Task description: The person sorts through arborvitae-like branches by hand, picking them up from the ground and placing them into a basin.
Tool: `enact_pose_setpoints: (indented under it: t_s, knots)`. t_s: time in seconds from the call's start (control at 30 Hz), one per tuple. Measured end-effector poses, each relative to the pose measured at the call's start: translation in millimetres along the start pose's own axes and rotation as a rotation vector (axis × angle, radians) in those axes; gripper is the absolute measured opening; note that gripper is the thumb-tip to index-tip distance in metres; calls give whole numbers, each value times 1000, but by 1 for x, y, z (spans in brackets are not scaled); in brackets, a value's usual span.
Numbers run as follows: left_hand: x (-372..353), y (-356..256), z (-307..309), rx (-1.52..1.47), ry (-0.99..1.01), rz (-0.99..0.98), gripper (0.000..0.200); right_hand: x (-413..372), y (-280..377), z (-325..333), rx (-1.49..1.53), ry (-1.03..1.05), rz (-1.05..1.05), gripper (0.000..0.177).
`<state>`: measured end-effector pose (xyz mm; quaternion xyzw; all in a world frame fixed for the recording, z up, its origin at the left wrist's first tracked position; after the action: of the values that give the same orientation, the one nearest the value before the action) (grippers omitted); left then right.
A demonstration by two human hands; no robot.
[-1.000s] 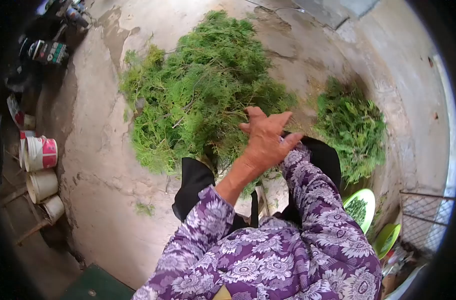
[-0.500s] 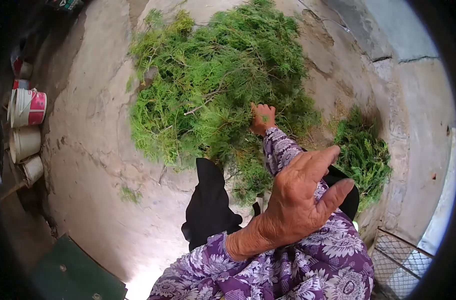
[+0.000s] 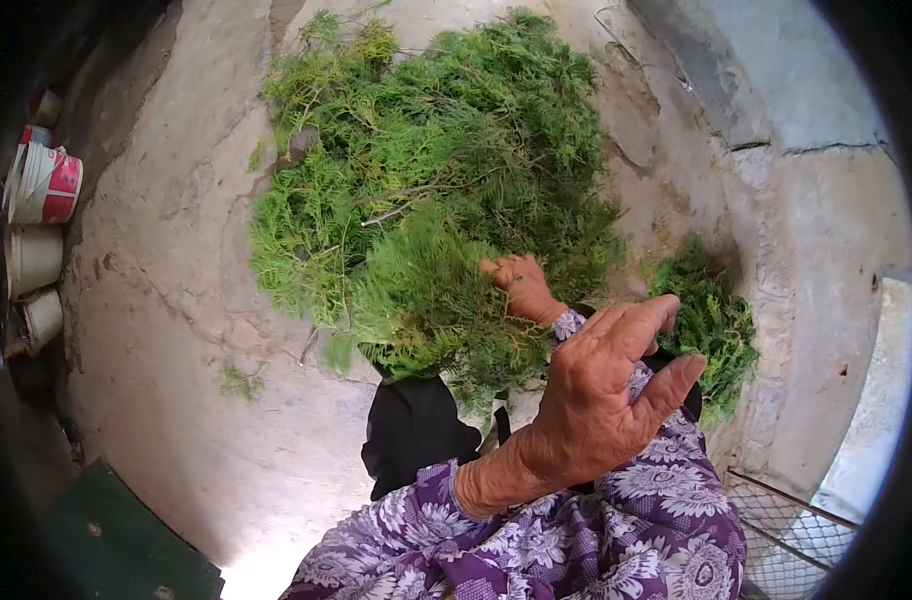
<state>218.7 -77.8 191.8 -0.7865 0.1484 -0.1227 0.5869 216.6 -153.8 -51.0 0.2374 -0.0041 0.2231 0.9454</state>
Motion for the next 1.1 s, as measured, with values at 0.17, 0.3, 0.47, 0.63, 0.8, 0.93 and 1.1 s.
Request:
enact_pose_setpoints:
  t_s: [0.17,0.3,0.47,0.63,0.8,0.93,1.1]
  knots:
    - [-3,-3,7,5,-33,-21,39,49,-44,61,-144,-51,-114,39]
    - [-10,-14,16,-28,-67,-80,40,51,-122,105,-290,-64,-304,33]
    - [0,-15,18,-60,-68,-60,41,102,-115,144,-303,-58,-366,25]
    - [-9,-14,18,-64,-47,-44,42,99,-80,-23,-545,499,-96,33]
    - [-12,-19,27,-46,-26,-44,43,84,-47,-57,-112,629,-180,60]
    - [-12,-17,30,-80,-6,-9,45,108,-64,-44,-232,545,-117,100]
    - [-7,-13,38,-109,-3,38,45,146,-86,-64,-349,701,-75,117]
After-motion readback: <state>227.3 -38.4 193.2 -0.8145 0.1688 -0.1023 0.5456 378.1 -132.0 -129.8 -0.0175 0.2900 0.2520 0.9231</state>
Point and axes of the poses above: each hand's wrist, its own x-axis towards the middle knuckle, its own z-axis out of the back of the hand, y = z × x, the point moved 10 cm from there along x, towards the middle knuckle, and after that the axes turned 10 degrees about z, right-handed, at the moved point
